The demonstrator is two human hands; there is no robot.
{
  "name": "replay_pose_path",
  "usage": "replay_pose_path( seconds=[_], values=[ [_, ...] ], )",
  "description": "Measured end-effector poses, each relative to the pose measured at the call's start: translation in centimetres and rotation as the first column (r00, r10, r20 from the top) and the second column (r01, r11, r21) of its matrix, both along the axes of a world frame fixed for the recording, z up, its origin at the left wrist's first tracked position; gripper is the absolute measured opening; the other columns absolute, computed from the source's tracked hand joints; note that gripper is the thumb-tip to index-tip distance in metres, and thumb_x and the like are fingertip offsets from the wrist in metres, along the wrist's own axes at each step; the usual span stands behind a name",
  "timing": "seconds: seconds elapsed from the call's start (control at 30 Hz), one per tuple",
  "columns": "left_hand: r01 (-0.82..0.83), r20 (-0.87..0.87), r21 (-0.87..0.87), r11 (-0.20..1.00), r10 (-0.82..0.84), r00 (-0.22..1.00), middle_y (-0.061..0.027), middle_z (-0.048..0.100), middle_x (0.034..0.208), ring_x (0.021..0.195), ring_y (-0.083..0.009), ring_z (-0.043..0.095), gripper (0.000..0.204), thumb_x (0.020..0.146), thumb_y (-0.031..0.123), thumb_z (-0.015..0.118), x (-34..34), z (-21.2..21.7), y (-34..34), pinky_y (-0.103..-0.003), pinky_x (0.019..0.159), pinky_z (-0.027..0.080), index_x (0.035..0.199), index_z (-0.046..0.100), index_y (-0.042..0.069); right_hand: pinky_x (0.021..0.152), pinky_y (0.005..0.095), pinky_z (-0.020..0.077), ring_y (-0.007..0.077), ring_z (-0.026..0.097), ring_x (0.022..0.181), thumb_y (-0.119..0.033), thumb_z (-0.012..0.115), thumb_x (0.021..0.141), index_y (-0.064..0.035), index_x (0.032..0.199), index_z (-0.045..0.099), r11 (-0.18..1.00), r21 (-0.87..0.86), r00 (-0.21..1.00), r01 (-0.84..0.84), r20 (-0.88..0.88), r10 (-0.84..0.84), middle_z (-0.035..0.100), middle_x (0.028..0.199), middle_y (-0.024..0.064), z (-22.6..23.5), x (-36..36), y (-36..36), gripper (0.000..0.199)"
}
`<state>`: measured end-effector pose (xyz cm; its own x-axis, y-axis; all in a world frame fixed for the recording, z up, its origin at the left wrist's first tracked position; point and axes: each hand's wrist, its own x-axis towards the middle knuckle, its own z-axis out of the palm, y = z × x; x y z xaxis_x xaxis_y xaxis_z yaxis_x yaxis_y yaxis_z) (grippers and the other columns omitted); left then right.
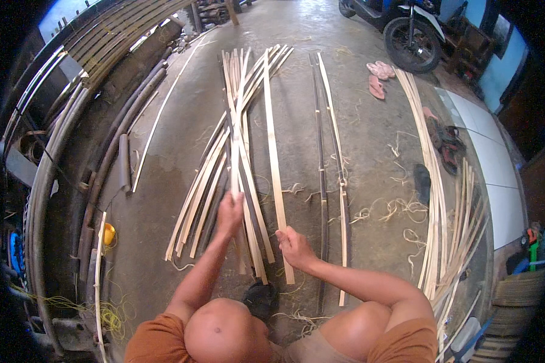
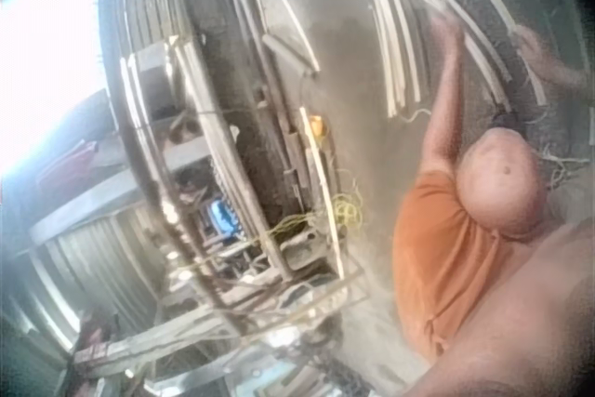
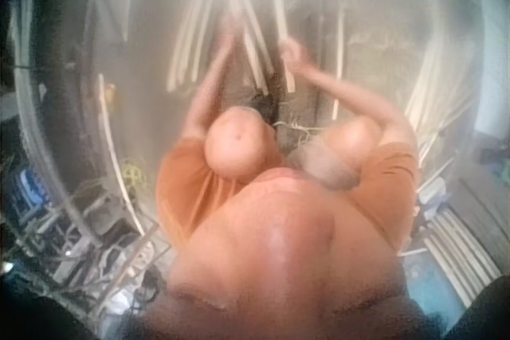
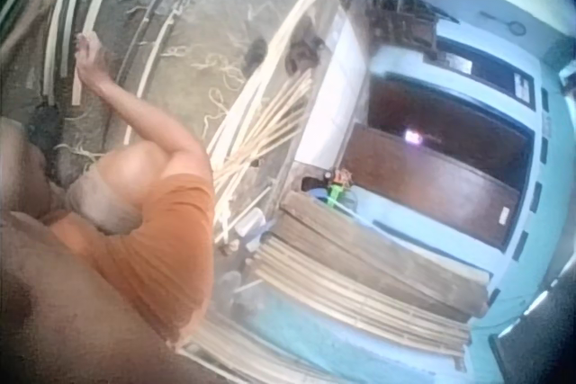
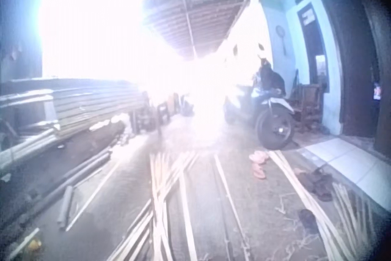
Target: The person sits on the floor and repeatedly picks up, inspects, and places down thin wooden strips. They handle the strips one at a time, occasionally aligning them with others on the floor, but no final assembly or destination is shown.
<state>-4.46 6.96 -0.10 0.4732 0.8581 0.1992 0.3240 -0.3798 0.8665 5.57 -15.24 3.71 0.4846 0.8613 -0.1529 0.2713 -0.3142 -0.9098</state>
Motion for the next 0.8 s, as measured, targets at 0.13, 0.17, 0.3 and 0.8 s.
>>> replay_pose_path(
  seconds=[0.13, 0.17, 0.3, 0.8],
  values=[
    [-0.037, -0.378, 0.158, 0.987, 0.095, 0.921, -0.0292, 0.069, 0.091, 0.080, -0.0437, 0.069, 0.051, 0.101, 0.032, 0.050, -7.2, -2.3, 8.5, -0.054, 0.071, 0.052, 0.138, 0.049, -0.003, 0.061, 0.0479, 0.0470, 0.0401, 0.066, 0.071, -0.050, 0.042, 0.104, -0.0010, 0.089, 0.051, 0.998, 0.012, 0.997, -0.058, 0.042, 0.058, 0.063, 0.073, 0.0220, -0.1, -0.4, -0.4, 0.052],
    [-0.032, -0.474, 0.193, 0.981, 0.122, 0.872, -0.0310, 0.068, 0.092, 0.082, -0.0466, 0.067, 0.052, 0.101, 0.032, 0.050, -8.2, -2.6, 9.7, -0.055, 0.073, 0.052, 0.139, 0.048, -0.004, 0.061, 0.0487, 0.0468, 0.0416, 0.065, 0.072, -0.051, 0.041, 0.104, -0.0009, 0.089, 0.051, 0.999, -0.005, 0.997, -0.054, 0.046, 0.054, 0.063, 0.073, 0.0226, -0.7, -0.1, -0.7, 0.053],
    [0.063, -0.667, 0.172, 0.983, 0.069, 0.742, -0.0345, 0.066, 0.098, 0.091, -0.0508, 0.065, 0.057, 0.102, 0.032, 0.047, -12.7, -2.4, 13.6, -0.057, 0.080, 0.051, 0.144, 0.040, -0.006, 0.062, 0.0503, 0.0455, 0.0446, 0.064, 0.073, -0.049, 0.041, 0.105, -0.0001, 0.089, 0.050, 0.999, 0.051, 0.996, -0.004, 0.091, -0.001, 0.060, 0.073, 0.0252, -2.2, 1.2, -0.6, 0.052],
    [0.018, -0.691, 0.057, 0.998, 0.026, 0.723, -0.0360, 0.060, 0.116, 0.107, -0.0508, 0.059, 0.061, 0.101, 0.030, 0.050, -18.7, -5.3, 15.9, -0.055, 0.091, 0.047, 0.149, 0.032, -0.003, 0.070, 0.0522, 0.0451, 0.0488, 0.061, 0.084, -0.045, 0.039, 0.106, 0.0005, 0.097, 0.053, 0.996, 0.074, 0.997, -0.052, 0.057, 0.048, 0.062, 0.084, 0.0281, -1.1, -1.0, 3.6, 0.048]
  ],
)
